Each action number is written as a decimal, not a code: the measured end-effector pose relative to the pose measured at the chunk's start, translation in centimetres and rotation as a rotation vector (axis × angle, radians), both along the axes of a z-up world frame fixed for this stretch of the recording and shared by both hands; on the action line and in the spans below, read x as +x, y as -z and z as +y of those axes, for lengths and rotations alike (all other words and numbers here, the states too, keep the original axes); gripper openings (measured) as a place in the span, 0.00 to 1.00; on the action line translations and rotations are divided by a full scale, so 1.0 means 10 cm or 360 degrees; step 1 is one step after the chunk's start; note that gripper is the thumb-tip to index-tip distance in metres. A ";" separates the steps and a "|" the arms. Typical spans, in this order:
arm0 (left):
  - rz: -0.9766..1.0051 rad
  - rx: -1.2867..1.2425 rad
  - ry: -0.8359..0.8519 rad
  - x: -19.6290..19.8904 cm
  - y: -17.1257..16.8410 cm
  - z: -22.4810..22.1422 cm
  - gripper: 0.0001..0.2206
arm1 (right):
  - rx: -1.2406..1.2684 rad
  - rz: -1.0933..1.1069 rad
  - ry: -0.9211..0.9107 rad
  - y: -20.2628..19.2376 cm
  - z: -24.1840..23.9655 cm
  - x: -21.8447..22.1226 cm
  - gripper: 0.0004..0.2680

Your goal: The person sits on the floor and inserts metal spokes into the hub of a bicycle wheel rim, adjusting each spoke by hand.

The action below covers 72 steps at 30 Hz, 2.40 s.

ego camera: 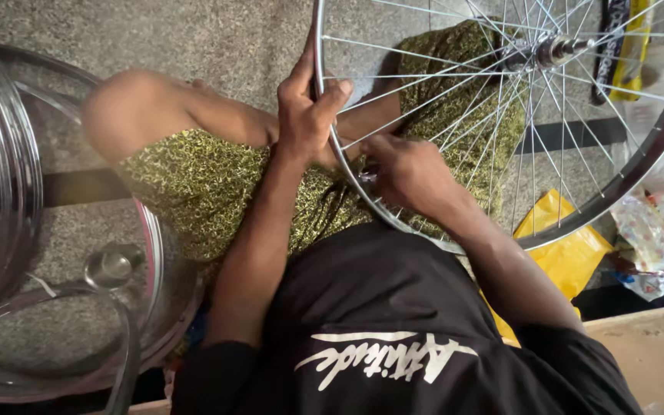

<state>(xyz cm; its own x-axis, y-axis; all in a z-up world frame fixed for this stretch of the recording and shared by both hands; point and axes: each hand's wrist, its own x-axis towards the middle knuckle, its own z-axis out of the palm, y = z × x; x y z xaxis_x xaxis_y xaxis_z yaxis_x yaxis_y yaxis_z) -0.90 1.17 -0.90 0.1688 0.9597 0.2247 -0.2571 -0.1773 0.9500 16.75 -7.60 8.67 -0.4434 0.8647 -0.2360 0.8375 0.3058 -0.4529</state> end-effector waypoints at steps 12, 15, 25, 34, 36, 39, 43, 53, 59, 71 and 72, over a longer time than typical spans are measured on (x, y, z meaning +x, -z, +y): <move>0.0050 0.0091 0.0019 -0.03 0.13 0.05 0.33 | 0.0146 0.0755 0.0012 -0.10 0.01 0.20 0.11; -0.0076 -0.0101 0.0059 -0.06 0.12 0.00 0.34 | 0.0122 0.0158 0.0036 0.06 0.00 0.02 0.09; -0.0050 -0.0108 0.0039 -0.09 0.24 -0.02 0.32 | 0.0346 0.0646 -0.0264 -0.02 -0.01 0.36 0.08; -0.0067 0.0035 0.0105 -0.11 0.23 -0.01 0.31 | -0.0308 0.0643 -0.0198 0.02 0.09 0.38 0.17; -0.0108 0.0013 0.0095 -0.09 0.24 -0.01 0.31 | 0.0130 0.0688 -0.0323 -0.10 0.05 0.34 0.12; 0.0041 0.0095 0.0056 -0.06 0.20 0.01 0.31 | 0.0433 0.0792 -0.0379 -0.19 0.01 0.33 0.10; 0.0062 0.0037 0.0011 -0.04 0.16 -0.03 0.33 | 0.0318 0.0216 -0.0065 0.01 -0.04 0.09 0.11; 0.0058 0.0049 0.0038 -0.09 0.01 -0.09 0.33 | 0.0280 0.0683 -0.0315 -0.11 -0.02 0.27 0.10; 0.0067 0.0129 -0.0031 -0.01 0.02 0.00 0.33 | 0.0785 0.0588 -0.0251 -0.18 0.03 0.33 0.08; 0.0191 0.0098 -0.0102 -0.06 0.07 -0.04 0.35 | 0.0583 0.0619 -0.0451 -0.10 0.34 0.15 0.06; 0.0155 0.0109 -0.0111 -0.05 0.08 0.00 0.35 | 0.0655 0.0662 -0.0475 -0.16 0.30 0.17 0.07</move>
<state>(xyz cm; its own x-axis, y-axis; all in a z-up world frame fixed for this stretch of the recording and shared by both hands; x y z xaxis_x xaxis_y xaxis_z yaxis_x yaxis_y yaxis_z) -1.45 1.15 -1.66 0.1265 0.9528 0.2759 -0.1491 -0.2567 0.9549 18.47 -4.55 10.26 -0.6613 0.6734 0.3305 0.4701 0.7153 -0.5171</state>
